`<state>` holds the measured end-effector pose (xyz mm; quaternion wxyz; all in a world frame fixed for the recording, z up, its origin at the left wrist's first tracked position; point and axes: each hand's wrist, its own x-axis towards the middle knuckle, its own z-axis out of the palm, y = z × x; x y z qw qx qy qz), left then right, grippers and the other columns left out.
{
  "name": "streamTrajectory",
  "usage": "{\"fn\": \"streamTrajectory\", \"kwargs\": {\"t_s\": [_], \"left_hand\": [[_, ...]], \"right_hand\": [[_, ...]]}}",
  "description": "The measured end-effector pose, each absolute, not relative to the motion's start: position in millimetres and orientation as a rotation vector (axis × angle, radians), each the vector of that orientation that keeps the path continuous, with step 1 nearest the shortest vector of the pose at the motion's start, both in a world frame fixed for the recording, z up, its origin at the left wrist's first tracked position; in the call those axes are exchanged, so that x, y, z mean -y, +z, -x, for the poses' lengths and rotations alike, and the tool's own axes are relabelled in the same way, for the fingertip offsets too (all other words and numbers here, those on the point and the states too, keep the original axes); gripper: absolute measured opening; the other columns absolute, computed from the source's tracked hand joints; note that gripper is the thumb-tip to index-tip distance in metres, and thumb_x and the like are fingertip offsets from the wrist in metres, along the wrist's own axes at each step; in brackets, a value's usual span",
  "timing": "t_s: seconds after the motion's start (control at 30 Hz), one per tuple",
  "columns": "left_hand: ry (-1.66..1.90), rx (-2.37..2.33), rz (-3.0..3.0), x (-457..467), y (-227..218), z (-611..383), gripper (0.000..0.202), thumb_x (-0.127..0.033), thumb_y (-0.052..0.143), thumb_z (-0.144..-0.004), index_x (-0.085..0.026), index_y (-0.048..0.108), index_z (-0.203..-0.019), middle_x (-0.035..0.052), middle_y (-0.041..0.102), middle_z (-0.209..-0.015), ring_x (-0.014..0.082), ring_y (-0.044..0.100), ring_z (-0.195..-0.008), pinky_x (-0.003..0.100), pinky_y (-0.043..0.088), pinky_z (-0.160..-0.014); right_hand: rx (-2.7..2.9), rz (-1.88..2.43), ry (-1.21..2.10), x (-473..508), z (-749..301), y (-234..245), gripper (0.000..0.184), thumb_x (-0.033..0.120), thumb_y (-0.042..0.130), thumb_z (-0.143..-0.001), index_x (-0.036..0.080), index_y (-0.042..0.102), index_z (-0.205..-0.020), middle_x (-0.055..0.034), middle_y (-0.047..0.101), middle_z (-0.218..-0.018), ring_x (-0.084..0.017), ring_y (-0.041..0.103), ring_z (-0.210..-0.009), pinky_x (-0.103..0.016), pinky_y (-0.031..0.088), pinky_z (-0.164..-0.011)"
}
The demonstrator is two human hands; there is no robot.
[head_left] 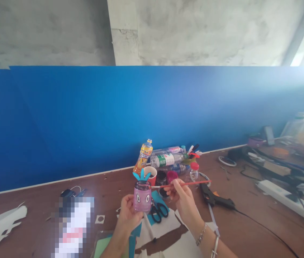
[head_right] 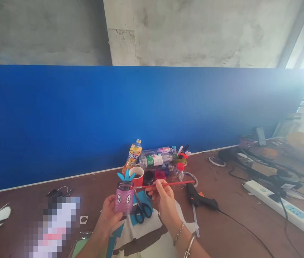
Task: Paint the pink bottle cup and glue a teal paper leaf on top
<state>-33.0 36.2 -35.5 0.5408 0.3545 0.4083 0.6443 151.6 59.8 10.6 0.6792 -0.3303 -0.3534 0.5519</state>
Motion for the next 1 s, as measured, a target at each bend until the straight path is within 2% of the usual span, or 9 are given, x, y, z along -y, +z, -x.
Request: {"fn": "streamTrajectory", "kwargs": {"t_s": [0.3,0.57,0.77,1.0], "left_hand": [[1.521,-0.979,-0.862,-34.4,-31.8,33.2,0.052,-0.019,0.070,-0.046,-0.024,0.047,-0.092,0.0029,0.065,-0.089,0.0194,0.063,-0.077,0.031,0.047,-0.071],[1.528,-0.883,-0.872,-36.5,-36.9,34.8,0.058,-0.023,0.075,-0.044,-0.024,0.047,-0.095,0.0044,0.066,-0.090,0.0198,0.063,-0.075,0.032,0.047,-0.069],[1.509,-0.903,-0.894,-37.7,-39.1,34.7,0.062,-0.028,0.077,-0.042,-0.025,0.046,-0.096,0.0046,0.066,-0.089,0.0210,0.062,-0.078,0.033,0.045,-0.073],[1.488,-0.830,-0.901,-36.9,-41.8,35.6,0.071,-0.042,0.080,-0.041,-0.026,0.044,-0.100,0.0057,0.063,-0.094,0.0219,0.060,-0.077,0.035,0.044,-0.072]], "right_hand": [[0.778,0.716,1.243,-59.6,-153.0,12.8,0.027,0.047,0.073,-0.071,0.024,0.059,-0.069,-0.0001,0.068,-0.061,-0.016,0.056,-0.053,-0.027,0.037,-0.049],[0.754,0.701,1.255,-60.9,-155.8,12.4,0.027,0.044,0.075,-0.070,0.022,0.059,-0.069,-0.0004,0.067,-0.060,-0.015,0.056,-0.052,-0.025,0.038,-0.047],[0.735,0.702,1.259,-60.4,-156.5,15.3,0.029,0.044,0.077,-0.067,0.021,0.059,-0.068,-0.0014,0.068,-0.061,-0.015,0.057,-0.053,-0.025,0.040,-0.048],[0.712,0.670,1.291,-61.0,-156.1,16.9,0.030,0.042,0.079,-0.065,0.020,0.059,-0.066,-0.0008,0.066,-0.057,-0.014,0.057,-0.051,-0.023,0.041,-0.048]]}}
